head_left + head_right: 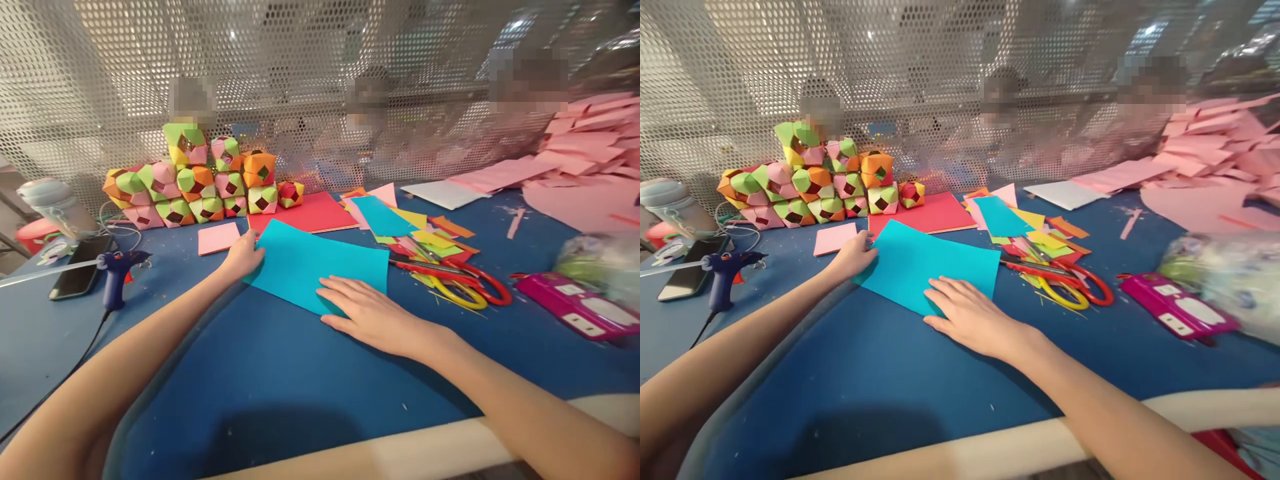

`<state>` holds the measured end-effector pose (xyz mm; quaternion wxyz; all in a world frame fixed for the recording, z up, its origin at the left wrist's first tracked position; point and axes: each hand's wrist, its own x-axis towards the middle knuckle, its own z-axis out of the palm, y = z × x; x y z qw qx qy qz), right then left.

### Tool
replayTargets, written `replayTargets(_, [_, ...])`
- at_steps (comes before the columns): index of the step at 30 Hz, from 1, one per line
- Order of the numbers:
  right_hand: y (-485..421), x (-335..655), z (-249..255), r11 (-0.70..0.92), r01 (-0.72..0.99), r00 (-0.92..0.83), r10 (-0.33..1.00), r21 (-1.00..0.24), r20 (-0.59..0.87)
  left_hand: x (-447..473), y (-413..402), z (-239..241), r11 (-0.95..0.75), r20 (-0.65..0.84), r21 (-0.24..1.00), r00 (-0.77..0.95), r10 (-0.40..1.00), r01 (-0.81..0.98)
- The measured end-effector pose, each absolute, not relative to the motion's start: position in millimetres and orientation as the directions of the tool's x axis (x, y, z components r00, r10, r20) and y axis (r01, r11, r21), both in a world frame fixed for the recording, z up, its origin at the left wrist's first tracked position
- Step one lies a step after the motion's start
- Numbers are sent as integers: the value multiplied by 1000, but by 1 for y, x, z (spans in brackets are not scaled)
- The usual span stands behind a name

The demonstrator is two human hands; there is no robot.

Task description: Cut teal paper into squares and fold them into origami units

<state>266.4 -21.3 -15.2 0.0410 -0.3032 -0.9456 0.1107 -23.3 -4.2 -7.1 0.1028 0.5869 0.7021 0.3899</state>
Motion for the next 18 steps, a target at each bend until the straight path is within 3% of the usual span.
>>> replayTargets(5, [-15, 283, -15, 810, 499, -845, 534, -307, 37, -24, -11, -9, 87, 242, 763, -407, 881, 641])
replayTargets(10, [-13, 290, -12, 828, 458, -861, 503, -324, 69, -17, -38, -12, 76, 143, 867, -391, 909, 493])
replayTargets(14, [-10, 291, -7, 820, 487, -846, 529, -299, 71, -8, -59, -16, 24, 177, 893, -400, 899, 450])
replayTargets(18, [-1, 290, -9, 782, 544, -768, 610, -305, 195, -5, -67, -23, -19, 245, 879, -416, 876, 477])
